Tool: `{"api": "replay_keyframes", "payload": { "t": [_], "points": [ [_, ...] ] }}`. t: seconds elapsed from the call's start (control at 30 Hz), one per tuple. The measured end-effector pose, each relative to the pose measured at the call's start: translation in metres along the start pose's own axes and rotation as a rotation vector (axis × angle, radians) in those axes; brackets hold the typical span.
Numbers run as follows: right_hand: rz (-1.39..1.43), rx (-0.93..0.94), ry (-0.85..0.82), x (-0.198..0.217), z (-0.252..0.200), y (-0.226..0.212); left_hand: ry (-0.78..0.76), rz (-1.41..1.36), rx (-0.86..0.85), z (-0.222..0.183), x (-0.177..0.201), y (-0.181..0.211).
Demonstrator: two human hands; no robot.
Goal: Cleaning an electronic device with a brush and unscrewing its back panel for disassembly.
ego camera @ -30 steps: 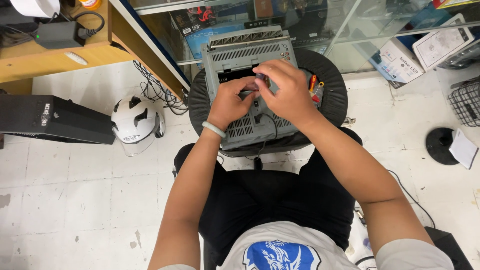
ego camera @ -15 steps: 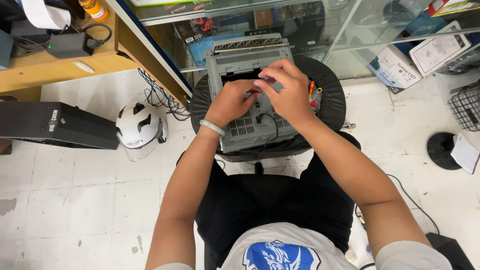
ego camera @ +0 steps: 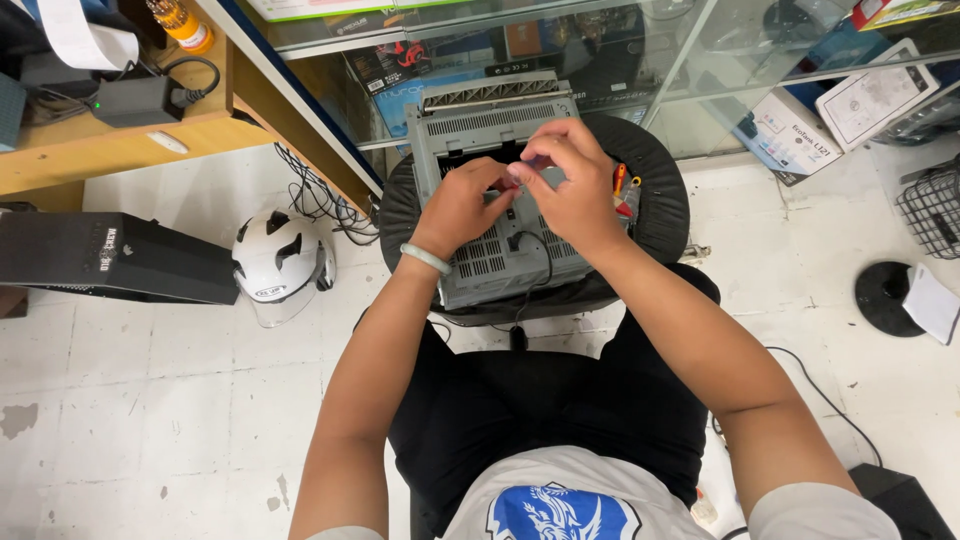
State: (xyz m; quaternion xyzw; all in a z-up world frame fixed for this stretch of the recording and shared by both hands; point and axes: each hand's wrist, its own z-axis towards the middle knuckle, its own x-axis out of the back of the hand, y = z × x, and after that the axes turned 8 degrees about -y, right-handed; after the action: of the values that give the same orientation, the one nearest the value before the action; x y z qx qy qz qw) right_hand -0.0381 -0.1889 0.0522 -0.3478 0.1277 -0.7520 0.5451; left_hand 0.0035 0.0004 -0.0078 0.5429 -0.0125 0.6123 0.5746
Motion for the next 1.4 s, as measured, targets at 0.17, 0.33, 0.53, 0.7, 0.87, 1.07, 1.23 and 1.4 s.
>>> {"api": "replay_keyframes", "payload": {
  "t": [0.17, 0.33, 0.53, 0.7, 0.87, 1.07, 1.23, 1.4],
  "points": [
    [0.015, -0.030, -0.023, 0.001, 0.000, -0.003, -0.073, 0.038, -0.001, 0.001, 0.016, 0.015],
    [0.102, -0.107, -0.009, 0.006, -0.010, -0.004, -0.207, 0.201, 0.094, -0.007, 0.007, 0.002],
    [0.185, -0.259, 0.030, 0.012, -0.023, 0.003, -0.267, 0.352, 0.144, -0.004, 0.003, 0.002],
    [0.182, -0.265, 0.100, 0.016, -0.025, 0.000, -0.277, 0.457, 0.037, -0.001, 0.001, -0.003],
    [0.183, -0.229, 0.228, 0.031, -0.028, 0.010, -0.214, 0.269, 0.065, -0.003, 0.007, -0.001],
    [0.589, -0.730, 0.221, 0.033, -0.041, 0.002, -0.020, -0.136, 0.074, -0.011, 0.022, 0.043],
    [0.779, -0.946, 0.014, -0.006, -0.064, -0.003, 0.076, -0.320, 0.070, -0.019, 0.010, 0.048],
    [0.826, -0.932, 0.040, -0.015, -0.063, -0.013, 0.159, -0.478, 0.042, -0.025, 0.008, 0.049]
  ]
}}
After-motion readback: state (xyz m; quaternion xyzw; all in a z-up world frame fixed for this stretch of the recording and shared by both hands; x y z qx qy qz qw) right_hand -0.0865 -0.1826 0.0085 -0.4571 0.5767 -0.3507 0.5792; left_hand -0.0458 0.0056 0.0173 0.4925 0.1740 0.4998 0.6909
